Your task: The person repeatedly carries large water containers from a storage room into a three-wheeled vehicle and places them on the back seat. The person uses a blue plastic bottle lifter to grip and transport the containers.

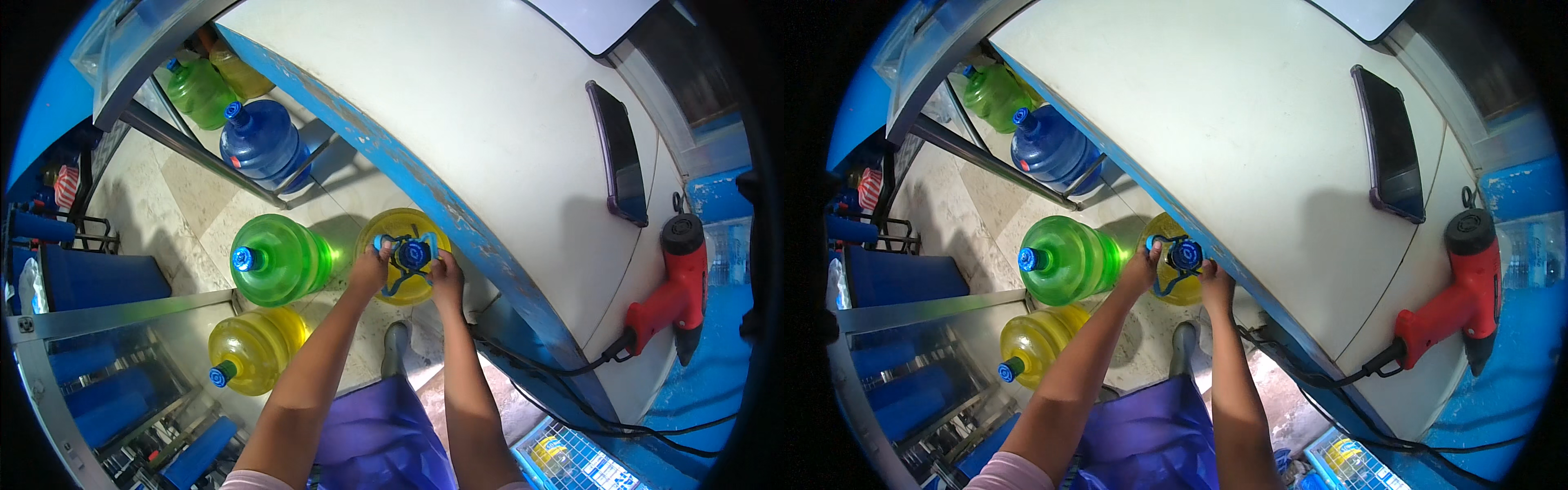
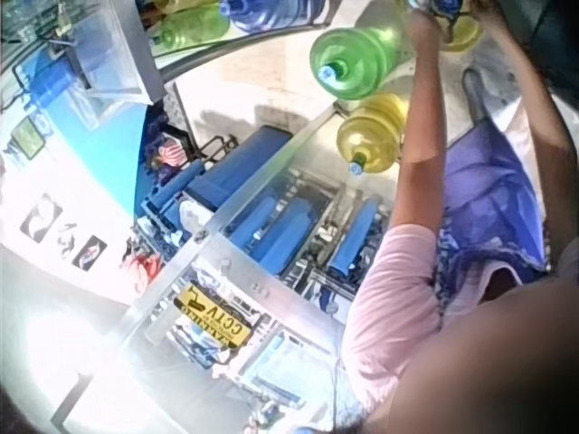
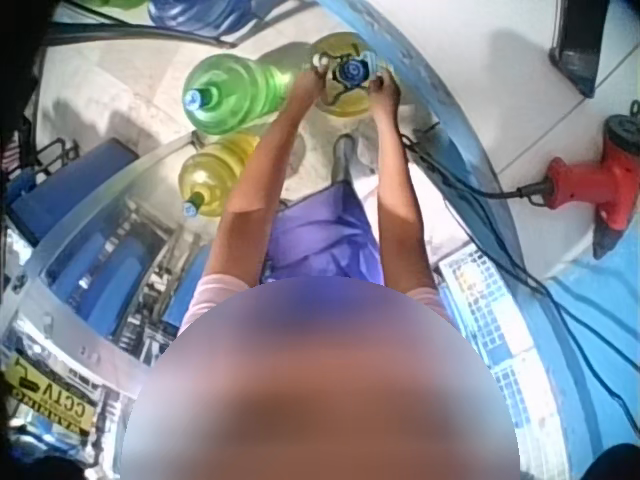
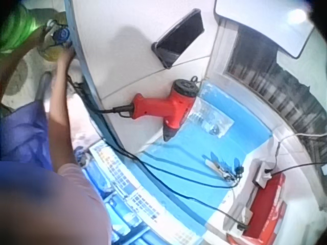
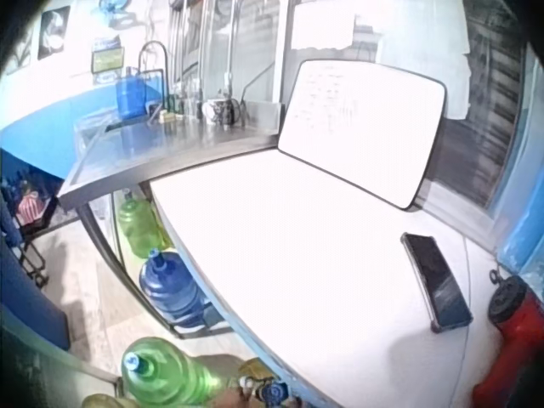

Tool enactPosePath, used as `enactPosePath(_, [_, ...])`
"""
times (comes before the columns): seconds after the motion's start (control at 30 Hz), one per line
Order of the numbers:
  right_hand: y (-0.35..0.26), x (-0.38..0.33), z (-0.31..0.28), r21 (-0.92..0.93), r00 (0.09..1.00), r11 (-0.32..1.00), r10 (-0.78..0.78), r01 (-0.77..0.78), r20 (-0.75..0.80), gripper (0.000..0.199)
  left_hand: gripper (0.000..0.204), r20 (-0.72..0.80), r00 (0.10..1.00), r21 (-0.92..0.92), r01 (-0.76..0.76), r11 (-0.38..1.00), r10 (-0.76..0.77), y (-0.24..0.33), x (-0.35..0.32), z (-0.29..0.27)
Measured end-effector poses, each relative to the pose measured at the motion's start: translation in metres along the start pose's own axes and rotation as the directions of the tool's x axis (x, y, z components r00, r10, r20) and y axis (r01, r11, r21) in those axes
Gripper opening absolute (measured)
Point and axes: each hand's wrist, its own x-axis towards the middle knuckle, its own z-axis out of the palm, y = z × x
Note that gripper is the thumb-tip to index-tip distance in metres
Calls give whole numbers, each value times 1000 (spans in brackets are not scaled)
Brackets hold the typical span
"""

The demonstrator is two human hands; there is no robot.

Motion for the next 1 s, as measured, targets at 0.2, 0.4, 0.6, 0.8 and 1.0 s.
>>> enactPosePath(0.2, [-3,25,3,289,832,932,22,-217,554,25,35,110,983,38,-155,987,150,24,11,-6])
enactPosePath(0.4, [-21,37,13,371,675,767,108,-523,730,19,25,364,897,434,-401,806,251,38,29,-31])
enactPosePath(0.6, [-11,1,35,55,854,949,252,-309,454,16,57,318,948,64,-32,997,10,38,7,-17])
enactPosePath(0.8, [38,-58,63,-5,991,998,-64,65,116,23,42,268,960,-418,194,888,-83,12,-51,5])
enactPosePath(1.0, [47,-149,25,39,982,988,145,-151,121,27,34,246,966,-289,155,945,-83,-15,-140,13])
